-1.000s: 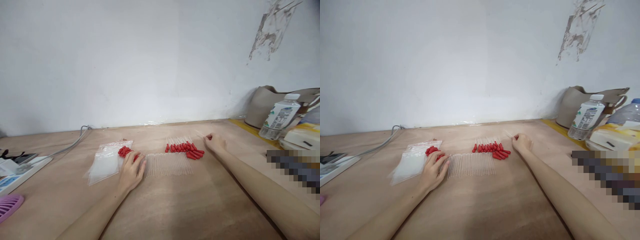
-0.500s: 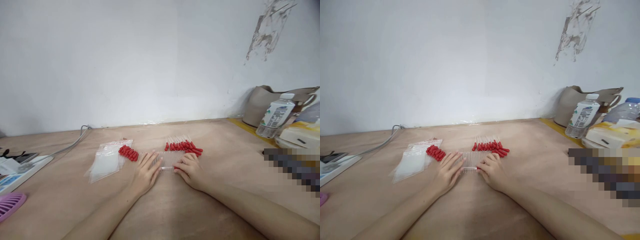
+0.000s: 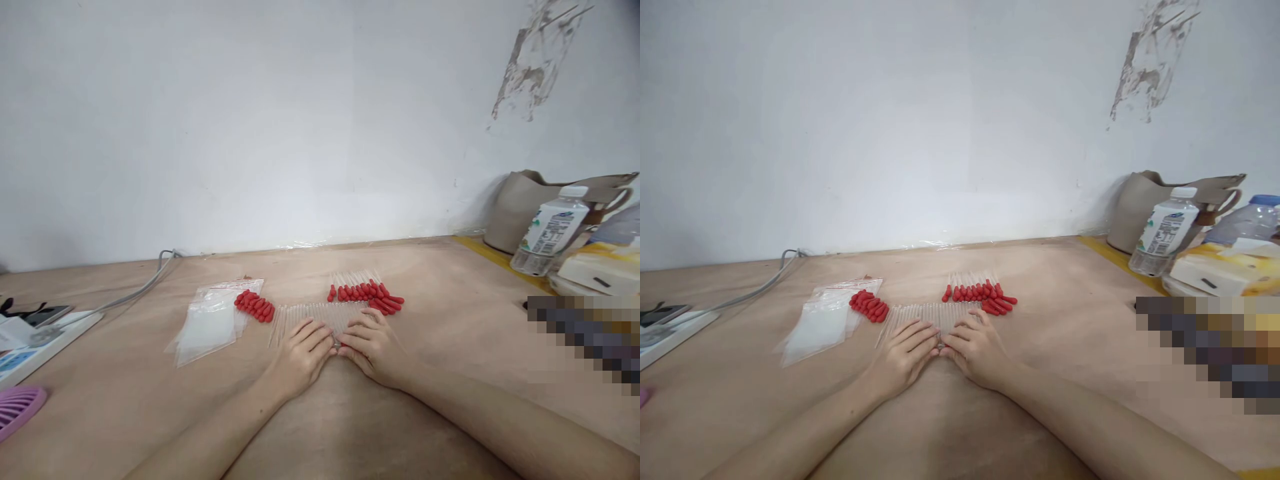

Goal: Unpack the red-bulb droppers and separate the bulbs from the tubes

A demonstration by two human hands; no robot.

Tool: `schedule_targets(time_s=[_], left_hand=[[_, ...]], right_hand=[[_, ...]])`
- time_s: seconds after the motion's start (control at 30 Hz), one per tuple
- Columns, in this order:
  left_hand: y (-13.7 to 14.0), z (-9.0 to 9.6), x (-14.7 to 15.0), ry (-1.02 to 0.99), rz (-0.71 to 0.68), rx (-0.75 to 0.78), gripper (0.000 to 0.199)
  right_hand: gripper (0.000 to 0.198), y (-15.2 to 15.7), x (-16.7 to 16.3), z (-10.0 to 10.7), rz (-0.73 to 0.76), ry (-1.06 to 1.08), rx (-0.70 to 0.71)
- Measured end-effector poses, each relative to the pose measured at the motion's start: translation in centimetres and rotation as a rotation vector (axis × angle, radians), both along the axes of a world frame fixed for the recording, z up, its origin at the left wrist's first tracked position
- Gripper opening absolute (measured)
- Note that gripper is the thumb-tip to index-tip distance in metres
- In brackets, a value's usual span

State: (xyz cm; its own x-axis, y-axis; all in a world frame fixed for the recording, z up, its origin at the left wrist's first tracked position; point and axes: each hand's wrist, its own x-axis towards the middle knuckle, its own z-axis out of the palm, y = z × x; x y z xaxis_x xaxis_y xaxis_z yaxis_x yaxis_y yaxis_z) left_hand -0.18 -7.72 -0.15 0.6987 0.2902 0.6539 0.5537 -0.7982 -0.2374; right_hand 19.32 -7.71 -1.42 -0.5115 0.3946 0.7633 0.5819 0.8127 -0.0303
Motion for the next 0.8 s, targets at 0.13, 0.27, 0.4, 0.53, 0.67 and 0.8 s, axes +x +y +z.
schedule_targets(time_s=[0.13, 0.27, 0.4, 0.53, 0.67, 0.8], left_hand=[[-0.3, 0.1, -0.1, 0.005, -0.016, -0.051, 0.015], [-0.5, 0.1, -0.1, 0.003, -0.055, -0.102, 0.012], [-0.8, 0.1, -0.3, 0.0, -0.07, -0.112, 0.01], [-0.9, -0.2, -0.5, -0.033, -0.11, -0.116, 0.01], [-0.9, -0.4, -0.6, -0.048, -0.135, -0.132, 0.011], [-1.0, 0.0, -0.7, -0.055, -0.15, -0.146, 0.012]], right_hand=[[0.013, 0.0, 0.1, -0.1, 0.023, -0.02, 0.047], [0.01, 0.0, 0.4, -0.1, 0.112, -0.05, 0.07], [0.011, -0.1, 0.4, 0.1, 0.156, -0.057, 0.109], [0.014, -0.2, 0.5, 0.2, 0.171, -0.055, 0.185], [0.016, -0.1, 0.7, 0.2, 0.179, -0.094, 0.239], [0.018, 0.0, 1.1, 0.1, 0.186, -0.116, 0.292]])
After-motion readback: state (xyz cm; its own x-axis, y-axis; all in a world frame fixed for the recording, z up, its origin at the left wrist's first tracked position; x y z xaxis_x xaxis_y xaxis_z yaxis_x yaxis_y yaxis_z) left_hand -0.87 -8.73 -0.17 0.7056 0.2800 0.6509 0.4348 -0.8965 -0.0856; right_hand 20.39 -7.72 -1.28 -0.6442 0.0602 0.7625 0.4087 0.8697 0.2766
